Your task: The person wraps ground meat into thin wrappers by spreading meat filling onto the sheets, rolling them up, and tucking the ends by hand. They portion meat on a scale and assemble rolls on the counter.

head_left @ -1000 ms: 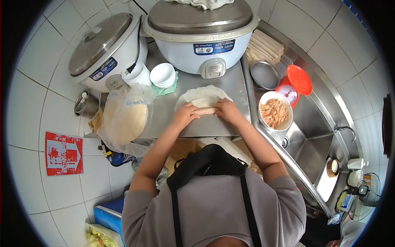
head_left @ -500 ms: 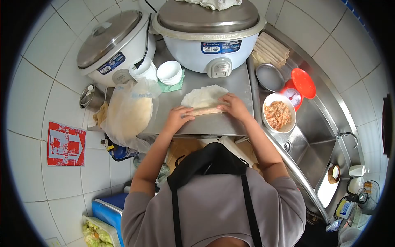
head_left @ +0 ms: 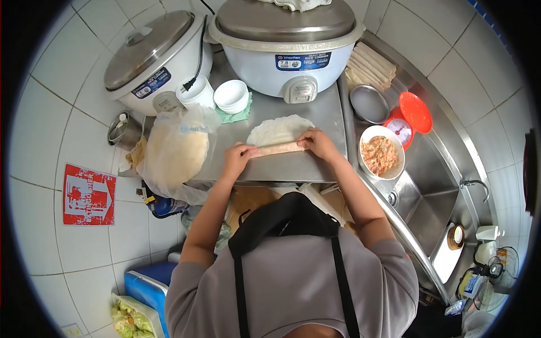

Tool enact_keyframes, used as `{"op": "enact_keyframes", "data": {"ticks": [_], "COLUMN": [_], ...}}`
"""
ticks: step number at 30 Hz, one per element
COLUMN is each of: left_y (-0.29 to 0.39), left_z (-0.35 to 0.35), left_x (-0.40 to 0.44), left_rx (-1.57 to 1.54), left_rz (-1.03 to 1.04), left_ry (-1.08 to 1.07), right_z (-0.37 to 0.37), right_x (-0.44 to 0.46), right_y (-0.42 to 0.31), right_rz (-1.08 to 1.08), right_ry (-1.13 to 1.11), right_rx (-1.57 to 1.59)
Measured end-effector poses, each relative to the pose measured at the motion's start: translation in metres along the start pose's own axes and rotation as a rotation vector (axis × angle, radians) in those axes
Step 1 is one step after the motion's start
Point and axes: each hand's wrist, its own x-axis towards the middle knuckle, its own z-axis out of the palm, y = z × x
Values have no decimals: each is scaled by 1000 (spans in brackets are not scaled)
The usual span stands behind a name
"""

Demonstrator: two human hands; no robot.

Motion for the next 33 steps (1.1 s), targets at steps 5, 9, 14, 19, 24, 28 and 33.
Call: {"op": "enact_keyframes", "data": {"ticks": [5,9,14,19,24,28,33], "left_y": [43,31,37,50,32,36,21], "left_z": [11,17,18,51,50,44,32], "left_x": [5,9,15,18,45,49,32], "left_rx": [215,85,324,186,87,113,156], "left_rz": [450,328,402,445,275,357,486], "left_ry": [48,-18,45,3,-176,-106,28], "right_z": [2,-1,15,15,10,19,20], "right_x": [12,17,14,29,20,24,41], "right_y": [8,1,-9,2,-15,-7,7], "right_rz": [-71,-180,-266,-137,-306,-299,-231], "right_ry": [59,135,32,-42,111,115,55], "right_rx": [-180,-212,-50,64,-79,-75,-83]}}
